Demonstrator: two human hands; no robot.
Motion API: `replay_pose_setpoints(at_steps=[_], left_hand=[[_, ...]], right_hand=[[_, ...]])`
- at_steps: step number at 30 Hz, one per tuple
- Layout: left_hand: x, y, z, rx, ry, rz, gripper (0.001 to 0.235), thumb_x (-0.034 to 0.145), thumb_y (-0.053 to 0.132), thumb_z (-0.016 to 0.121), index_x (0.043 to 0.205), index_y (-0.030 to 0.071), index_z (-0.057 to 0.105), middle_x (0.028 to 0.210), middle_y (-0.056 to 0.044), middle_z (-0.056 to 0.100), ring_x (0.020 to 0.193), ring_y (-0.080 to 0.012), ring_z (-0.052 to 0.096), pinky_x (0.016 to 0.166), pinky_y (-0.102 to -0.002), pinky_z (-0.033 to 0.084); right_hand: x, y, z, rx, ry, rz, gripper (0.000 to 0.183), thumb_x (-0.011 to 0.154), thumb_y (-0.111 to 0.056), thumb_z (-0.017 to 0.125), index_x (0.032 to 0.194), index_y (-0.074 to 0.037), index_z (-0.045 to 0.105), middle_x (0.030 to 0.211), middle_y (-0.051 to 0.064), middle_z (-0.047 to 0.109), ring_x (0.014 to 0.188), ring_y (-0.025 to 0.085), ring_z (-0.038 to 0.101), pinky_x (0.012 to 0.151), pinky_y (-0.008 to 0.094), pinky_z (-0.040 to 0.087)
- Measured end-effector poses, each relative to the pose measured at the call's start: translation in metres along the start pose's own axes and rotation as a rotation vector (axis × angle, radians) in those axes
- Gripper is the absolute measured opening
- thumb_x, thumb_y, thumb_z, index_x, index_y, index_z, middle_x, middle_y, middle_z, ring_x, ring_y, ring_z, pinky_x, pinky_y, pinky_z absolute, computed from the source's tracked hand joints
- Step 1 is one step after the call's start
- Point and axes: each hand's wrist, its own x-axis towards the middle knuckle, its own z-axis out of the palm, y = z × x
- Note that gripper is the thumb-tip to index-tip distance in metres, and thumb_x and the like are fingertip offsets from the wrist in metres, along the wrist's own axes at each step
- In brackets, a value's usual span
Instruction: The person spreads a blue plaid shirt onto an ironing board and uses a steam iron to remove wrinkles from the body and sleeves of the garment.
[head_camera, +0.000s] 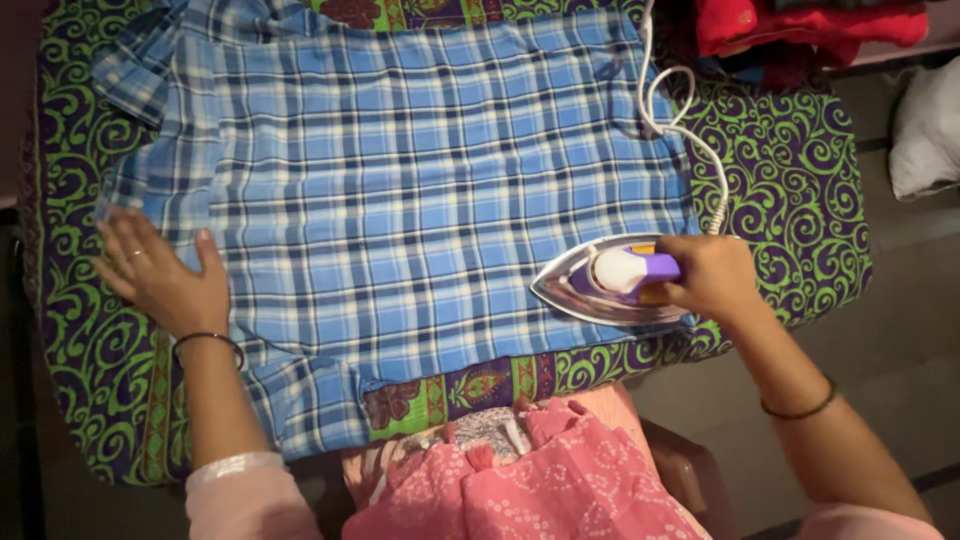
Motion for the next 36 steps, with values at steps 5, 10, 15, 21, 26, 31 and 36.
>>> replay_pose_setpoints(at_steps=[5, 10, 15, 21, 26, 31, 36], left_hand=[[-0.031, 0.02, -0.033, 0.052, -0.058, -0.022, 0.082, 0.104, 0.045, 0.062, 0.164, -0.007, 0.04, 0.173, -0.031, 0.026, 0.162, -0.0459, 0.018, 0.126, -0.068, 0.009], [-0.083, 0.0, -0.041, 0.109, -0.173, -0.185, 0.085, 0.103, 0.054, 0.054, 0.161, -0.006, 0.036, 0.168, -0.035, 0.024, 0.156, -0.0491, 0.015, 0.118, -0.071, 0.007], [-0.105, -0.029, -0.041, 0.085, -0.129, -0.267, 0.076, 0.111, 0.046, 0.045, 0.165, -0.006, 0.031, 0.17, -0.031, 0.024, 0.158, -0.0472, 0.017, 0.124, -0.067, 0.009], [-0.108, -0.039, -0.041, 0.123, -0.086, -0.298, 0.067, 0.111, 0.039, 0.045, 0.161, -0.005, 0.04, 0.172, -0.028, 0.026, 0.159, -0.0456, 0.019, 0.125, -0.064, 0.011], [-0.105, -0.039, -0.041, 0.135, -0.066, -0.282, 0.064, 0.112, 0.036, 0.045, 0.159, -0.007, 0.042, 0.17, -0.029, 0.027, 0.157, -0.0463, 0.021, 0.123, -0.064, 0.012], [-0.109, -0.039, -0.038, 0.146, -0.025, -0.258, 0.061, 0.113, 0.035, 0.047, 0.158, -0.006, 0.047, 0.17, -0.028, 0.031, 0.157, -0.0462, 0.024, 0.124, -0.064, 0.014], [-0.11, -0.04, -0.037, 0.162, -0.008, -0.238, 0.061, 0.113, 0.035, 0.048, 0.156, -0.007, 0.049, 0.17, -0.029, 0.032, 0.157, -0.0465, 0.025, 0.124, -0.064, 0.015]], right_hand=[[0.016, -0.011, 0.016, -0.004, 0.197, -0.019, 0.051, 0.059, -0.055, 0.087, 0.087, -0.014, 0.074, 0.073, 0.008, 0.07, 0.064, 0.029, 0.068, 0.056, 0.042, 0.051], [0.047, -0.03, 0.028, 0.025, 0.194, -0.051, 0.044, 0.063, -0.051, 0.085, 0.085, -0.015, 0.072, 0.074, 0.006, 0.07, 0.064, 0.029, 0.068, 0.055, 0.042, 0.049], [0.077, -0.06, 0.042, 0.031, 0.138, -0.215, 0.043, 0.058, -0.044, 0.086, 0.088, -0.016, 0.072, 0.074, 0.006, 0.07, 0.067, 0.032, 0.068, 0.059, 0.044, 0.051], [0.103, -0.114, 0.051, 0.205, 0.104, -0.562, 0.054, 0.052, -0.048, 0.086, 0.092, -0.014, 0.072, 0.08, 0.005, 0.072, 0.07, 0.032, 0.069, 0.061, 0.045, 0.052], [0.115, -0.17, 0.063, 0.216, 0.137, -0.542, 0.053, 0.053, -0.045, 0.085, 0.093, -0.014, 0.073, 0.078, 0.007, 0.072, 0.067, 0.033, 0.07, 0.059, 0.045, 0.053], [0.125, -0.229, 0.075, 0.208, 0.136, -0.303, 0.036, 0.064, -0.035, 0.082, 0.087, -0.012, 0.068, 0.075, 0.01, 0.07, 0.066, 0.034, 0.069, 0.06, 0.047, 0.053], [0.137, -0.248, 0.066, 0.247, 0.112, -0.424, 0.032, 0.064, -0.036, 0.081, 0.084, -0.014, 0.069, 0.072, 0.01, 0.07, 0.063, 0.034, 0.069, 0.056, 0.048, 0.052]])
